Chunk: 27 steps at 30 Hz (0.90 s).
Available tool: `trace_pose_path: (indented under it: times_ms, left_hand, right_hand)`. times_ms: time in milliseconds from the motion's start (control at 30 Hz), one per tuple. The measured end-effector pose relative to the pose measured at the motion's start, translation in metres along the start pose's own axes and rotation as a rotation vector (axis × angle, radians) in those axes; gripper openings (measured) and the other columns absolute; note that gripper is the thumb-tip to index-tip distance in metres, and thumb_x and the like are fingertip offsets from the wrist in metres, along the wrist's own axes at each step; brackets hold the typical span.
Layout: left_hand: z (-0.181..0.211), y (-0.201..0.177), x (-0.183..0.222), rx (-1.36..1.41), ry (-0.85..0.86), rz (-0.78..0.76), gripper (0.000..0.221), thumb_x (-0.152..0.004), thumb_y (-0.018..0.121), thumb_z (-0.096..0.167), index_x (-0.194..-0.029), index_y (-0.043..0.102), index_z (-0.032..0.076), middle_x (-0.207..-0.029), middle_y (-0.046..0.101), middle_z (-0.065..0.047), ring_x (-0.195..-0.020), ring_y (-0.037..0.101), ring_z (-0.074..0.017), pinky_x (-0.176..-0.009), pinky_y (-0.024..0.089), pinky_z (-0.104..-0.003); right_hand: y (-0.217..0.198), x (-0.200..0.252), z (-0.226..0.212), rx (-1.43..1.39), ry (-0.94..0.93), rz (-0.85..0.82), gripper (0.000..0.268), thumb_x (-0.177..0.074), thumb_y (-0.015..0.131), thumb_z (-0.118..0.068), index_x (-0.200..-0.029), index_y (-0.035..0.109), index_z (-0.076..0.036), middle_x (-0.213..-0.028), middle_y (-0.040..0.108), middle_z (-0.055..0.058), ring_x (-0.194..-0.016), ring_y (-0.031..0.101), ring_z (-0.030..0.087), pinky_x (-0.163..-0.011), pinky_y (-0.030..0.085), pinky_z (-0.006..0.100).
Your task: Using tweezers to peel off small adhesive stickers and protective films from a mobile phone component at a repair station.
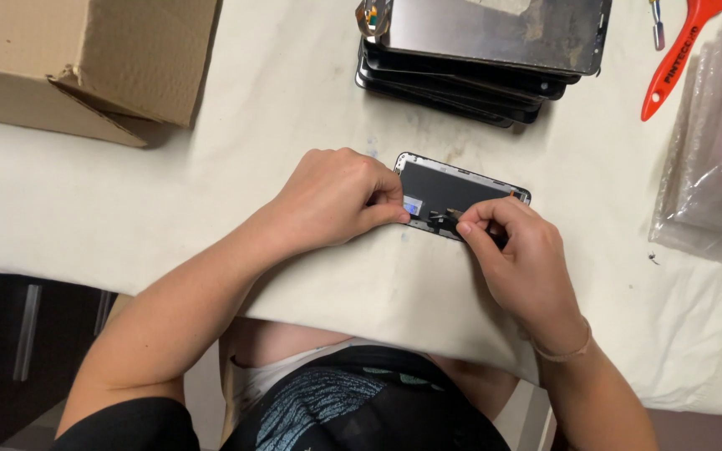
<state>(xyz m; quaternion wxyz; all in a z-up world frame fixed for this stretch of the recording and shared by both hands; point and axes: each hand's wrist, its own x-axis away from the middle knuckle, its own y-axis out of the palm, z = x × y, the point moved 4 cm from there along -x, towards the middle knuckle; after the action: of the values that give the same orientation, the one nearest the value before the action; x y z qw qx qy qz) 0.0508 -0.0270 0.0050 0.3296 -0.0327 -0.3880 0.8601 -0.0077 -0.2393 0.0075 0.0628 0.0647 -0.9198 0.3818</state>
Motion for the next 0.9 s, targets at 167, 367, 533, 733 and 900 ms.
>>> trace_pose_path:
  times_ms: [167,367,533,733,900]
  left_hand:
    - [0.001,0.002,-0.001,0.030,-0.036,0.061,0.019,-0.085,0.081,0.028,-0.076,0.076,0.012,-0.067,0.068,-0.004,-0.062,0.068,-0.0245,-0.057,0.055,-0.036]
    - [0.000,-0.001,0.000,0.095,-0.089,0.056,0.019,-0.081,0.085,0.028,-0.075,0.078,0.012,-0.067,0.066,-0.005,-0.062,0.069,-0.0247,-0.057,0.056,-0.037]
    - [-0.001,-0.008,0.005,0.119,-0.107,0.051,0.018,-0.081,0.086,0.027,-0.077,0.079,0.011,-0.068,0.067,-0.005,-0.063,0.069,-0.0220,-0.058,0.057,-0.035]
    - [-0.001,-0.004,-0.001,0.082,-0.079,0.025,0.017,-0.082,0.085,0.030,-0.078,0.079,0.014,-0.066,0.064,-0.002,-0.062,0.066,-0.0216,-0.059,0.056,-0.037]
    - [0.000,-0.010,0.002,0.145,-0.118,0.017,0.015,-0.081,0.086,0.027,-0.078,0.081,0.013,-0.062,0.066,-0.002,-0.060,0.065,-0.0171,-0.059,0.056,-0.033]
  right_hand:
    - [0.001,0.000,-0.003,0.033,-0.007,-0.006,0.003,-0.094,0.074,-0.006,-0.092,0.076,-0.004,-0.075,0.064,0.006,-0.080,0.064,0.022,-0.076,0.056,0.036]
    - [-0.001,0.002,-0.002,0.015,0.007,-0.022,0.003,-0.095,0.074,-0.005,-0.093,0.076,-0.004,-0.076,0.064,0.007,-0.081,0.063,0.022,-0.077,0.054,0.036]
    - [-0.004,0.003,-0.001,-0.041,0.030,-0.039,0.004,-0.095,0.073,-0.003,-0.094,0.076,-0.001,-0.075,0.063,0.008,-0.080,0.059,0.020,-0.077,0.053,0.035]
    - [-0.003,0.002,0.000,-0.059,0.022,-0.041,0.003,-0.094,0.073,-0.004,-0.094,0.076,-0.002,-0.076,0.063,0.007,-0.080,0.059,0.019,-0.076,0.052,0.034]
    - [-0.003,0.002,0.001,-0.057,0.030,-0.046,0.003,-0.094,0.072,-0.003,-0.094,0.076,-0.002,-0.075,0.062,0.007,-0.080,0.059,0.019,-0.076,0.052,0.034]
